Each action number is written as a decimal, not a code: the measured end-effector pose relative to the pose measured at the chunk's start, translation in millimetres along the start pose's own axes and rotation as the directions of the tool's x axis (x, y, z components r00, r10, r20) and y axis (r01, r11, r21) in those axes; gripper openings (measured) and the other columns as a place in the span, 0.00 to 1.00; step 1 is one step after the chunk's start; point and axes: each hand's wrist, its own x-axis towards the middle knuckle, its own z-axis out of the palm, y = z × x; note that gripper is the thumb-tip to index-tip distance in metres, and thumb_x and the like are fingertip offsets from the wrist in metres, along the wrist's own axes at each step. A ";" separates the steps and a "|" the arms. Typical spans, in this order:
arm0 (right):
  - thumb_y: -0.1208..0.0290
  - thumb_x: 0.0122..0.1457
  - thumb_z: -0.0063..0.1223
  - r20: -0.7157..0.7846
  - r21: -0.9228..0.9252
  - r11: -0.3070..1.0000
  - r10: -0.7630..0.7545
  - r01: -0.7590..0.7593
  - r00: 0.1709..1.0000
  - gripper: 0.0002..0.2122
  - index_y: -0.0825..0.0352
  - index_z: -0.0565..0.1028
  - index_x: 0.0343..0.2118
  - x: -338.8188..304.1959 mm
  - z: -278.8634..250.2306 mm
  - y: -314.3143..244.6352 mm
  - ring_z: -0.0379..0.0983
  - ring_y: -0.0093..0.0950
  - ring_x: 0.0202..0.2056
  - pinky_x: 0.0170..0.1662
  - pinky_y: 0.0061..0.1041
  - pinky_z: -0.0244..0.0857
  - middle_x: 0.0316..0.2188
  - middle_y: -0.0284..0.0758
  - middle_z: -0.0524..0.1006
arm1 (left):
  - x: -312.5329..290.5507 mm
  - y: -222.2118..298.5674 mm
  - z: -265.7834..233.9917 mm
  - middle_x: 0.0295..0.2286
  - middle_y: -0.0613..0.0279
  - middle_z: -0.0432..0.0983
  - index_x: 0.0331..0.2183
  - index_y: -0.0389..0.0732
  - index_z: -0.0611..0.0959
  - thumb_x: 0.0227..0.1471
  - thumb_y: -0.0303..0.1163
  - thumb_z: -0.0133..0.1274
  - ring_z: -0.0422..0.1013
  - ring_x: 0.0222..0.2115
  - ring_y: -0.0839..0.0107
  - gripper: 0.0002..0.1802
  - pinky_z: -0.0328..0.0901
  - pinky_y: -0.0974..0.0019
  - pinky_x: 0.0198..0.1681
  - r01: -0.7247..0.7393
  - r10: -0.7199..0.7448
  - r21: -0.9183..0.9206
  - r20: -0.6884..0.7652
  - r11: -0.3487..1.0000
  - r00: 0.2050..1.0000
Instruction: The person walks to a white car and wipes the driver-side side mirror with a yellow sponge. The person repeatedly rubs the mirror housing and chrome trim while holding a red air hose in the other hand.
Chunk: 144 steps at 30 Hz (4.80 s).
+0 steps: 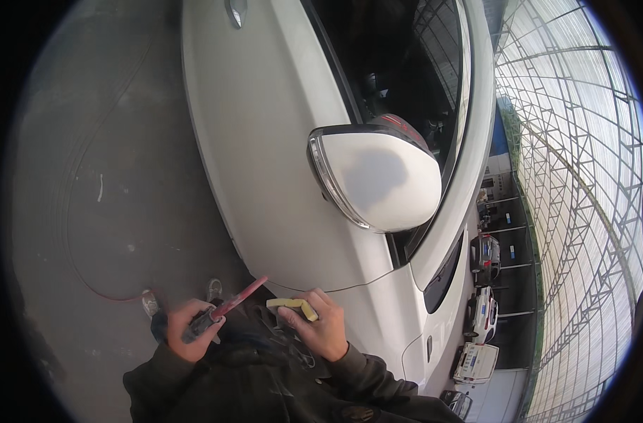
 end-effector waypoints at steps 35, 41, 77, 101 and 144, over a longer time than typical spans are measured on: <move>0.79 0.63 0.63 0.143 0.978 0.061 0.499 -0.199 0.855 0.15 0.74 0.79 0.52 -74.8 88.6 -8.5 0.80 0.24 0.46 0.52 0.28 0.74 0.45 0.35 0.84 | -6.4 67.9 -32.0 0.26 0.70 0.78 0.37 0.33 0.86 0.62 0.30 0.66 0.71 0.25 0.82 0.09 0.65 0.71 0.29 0.129 -0.132 0.209 0.003 0.970 0.991; 0.78 0.65 0.60 0.171 0.976 0.053 0.428 -0.213 0.887 0.15 0.74 0.78 0.54 -69.4 95.6 -33.3 0.78 0.23 0.47 0.52 0.28 0.73 0.48 0.34 0.83 | -17.1 57.1 -13.8 0.28 0.69 0.79 0.47 0.33 0.84 0.60 0.27 0.67 0.71 0.24 0.82 0.15 0.65 0.74 0.29 0.119 -0.143 0.155 0.151 0.981 0.978; 0.79 0.67 0.55 0.536 0.661 0.718 -0.249 -0.218 0.807 0.16 0.72 0.76 0.57 -1.8 -18.7 55.1 0.78 0.26 0.49 0.56 0.30 0.71 0.48 0.36 0.82 | -34.6 29.2 91.8 0.26 0.68 0.78 0.39 0.34 0.85 0.58 0.24 0.66 0.70 0.24 0.81 0.08 0.65 0.72 0.28 -0.050 0.044 -0.064 -0.087 0.997 0.995; 0.71 0.53 0.77 -0.291 -0.643 0.690 -0.621 0.332 0.728 0.19 0.72 0.76 0.41 137.6 -121.4 -45.6 0.78 0.39 0.32 0.34 0.35 0.72 0.36 0.41 0.75 | -7.2 -47.8 81.3 0.34 0.58 0.84 0.47 0.36 0.83 0.49 0.20 0.71 0.83 0.36 0.73 0.22 0.75 0.68 0.41 -0.041 0.063 -0.260 0.076 0.965 0.995; 0.78 0.52 0.76 -0.367 -0.643 0.706 -0.624 0.296 0.690 0.12 0.68 0.78 0.31 127.7 -125.0 -48.3 0.77 0.33 0.28 0.32 0.31 0.70 0.29 0.37 0.79 | -2.7 -45.5 84.7 0.33 0.56 0.84 0.43 0.35 0.84 0.46 0.19 0.71 0.82 0.35 0.71 0.21 0.74 0.68 0.40 -0.038 0.055 -0.257 0.060 0.966 0.997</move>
